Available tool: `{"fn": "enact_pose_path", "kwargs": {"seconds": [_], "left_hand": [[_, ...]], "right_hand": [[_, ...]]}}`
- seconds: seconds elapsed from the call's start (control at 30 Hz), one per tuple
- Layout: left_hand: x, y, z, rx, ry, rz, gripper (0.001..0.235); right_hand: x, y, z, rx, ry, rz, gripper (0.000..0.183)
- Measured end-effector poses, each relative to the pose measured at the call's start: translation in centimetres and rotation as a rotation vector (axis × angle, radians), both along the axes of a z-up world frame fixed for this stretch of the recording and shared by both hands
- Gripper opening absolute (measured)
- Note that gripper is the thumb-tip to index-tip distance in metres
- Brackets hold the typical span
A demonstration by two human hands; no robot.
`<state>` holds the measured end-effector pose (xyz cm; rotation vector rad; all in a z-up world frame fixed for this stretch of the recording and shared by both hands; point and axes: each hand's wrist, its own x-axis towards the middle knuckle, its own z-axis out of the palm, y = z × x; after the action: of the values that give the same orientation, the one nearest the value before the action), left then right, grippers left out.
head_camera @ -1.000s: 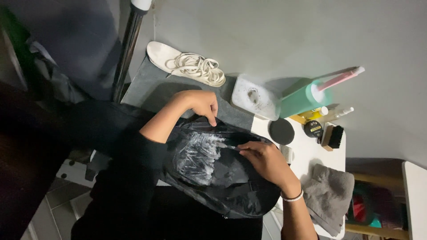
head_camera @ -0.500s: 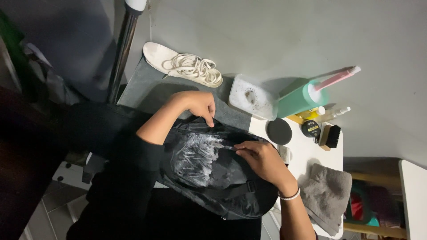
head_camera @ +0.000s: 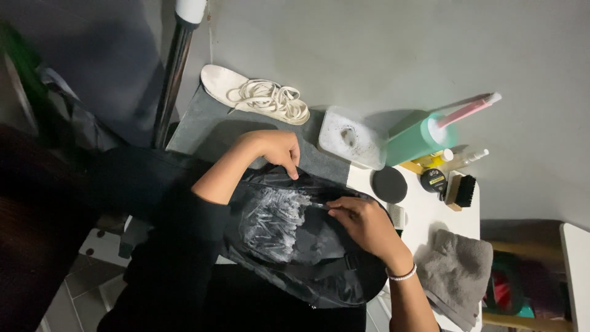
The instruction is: The person is applying a white cleaning or dyeing substance to the surface of a black bag using a small spatula and then scrubbing it in with a brush.
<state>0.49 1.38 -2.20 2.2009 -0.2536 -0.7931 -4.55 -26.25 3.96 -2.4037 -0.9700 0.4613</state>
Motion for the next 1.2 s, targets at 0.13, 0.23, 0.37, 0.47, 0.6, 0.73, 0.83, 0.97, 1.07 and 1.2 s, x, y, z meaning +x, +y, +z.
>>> {"fn": "enact_pose_path", "kwargs": {"seconds": [0.13, 0.23, 0.37, 0.47, 0.6, 0.73, 0.83, 0.97, 1.07, 1.2], "left_hand": [[0.3, 0.0, -0.8, 0.013, -0.007, -0.001, 0.055], [0.4, 0.0, -0.9, 0.017, -0.015, -0.010, 0.051], [0.1, -0.3, -0.1, 0.013, 0.012, 0.003, 0.050], [1.1, -0.3, -1.7, 0.010, -0.009, -0.001, 0.044], [1.7, -0.1, -3.6, 0.013, -0.046, -0.020, 0.035], [1.8, 0.3, -5.4, -0.019, -0.090, -0.122, 0.030], [2.7, 0.6, -7.6, -0.053, -0.101, -0.179, 0.038], [3.1, 0.1, -7.0, -0.061, 0.058, 0.023, 0.028], [2.2, -1.2, -3.3, 0.064, 0.182, 0.173, 0.026], [2.8, -0.8, -5.2, 0.065, 0.249, 0.228, 0.027]], "right_hand": [[-0.1, -0.2, -0.1, 0.025, 0.047, 0.011, 0.013], [0.1, 0.0, 0.3, 0.022, 0.024, 0.008, 0.013], [-0.3, 0.2, 1.0, 0.009, 0.031, 0.002, 0.012], [0.4, 0.1, 0.7, 0.006, 0.003, 0.019, 0.011], [0.6, -0.8, -0.2, 0.033, 0.043, 0.049, 0.011], [0.7, -1.6, -1.7, 0.050, -0.017, -0.012, 0.013], [0.5, -2.9, -3.1, 0.100, 0.051, -0.077, 0.014], [1.3, -4.3, -3.7, 0.075, -0.052, 0.094, 0.020], [1.2, -4.1, -4.0, 0.047, -0.035, 0.087, 0.021], [1.2, -3.9, -4.3, 0.032, 0.049, 0.117, 0.018]]}}
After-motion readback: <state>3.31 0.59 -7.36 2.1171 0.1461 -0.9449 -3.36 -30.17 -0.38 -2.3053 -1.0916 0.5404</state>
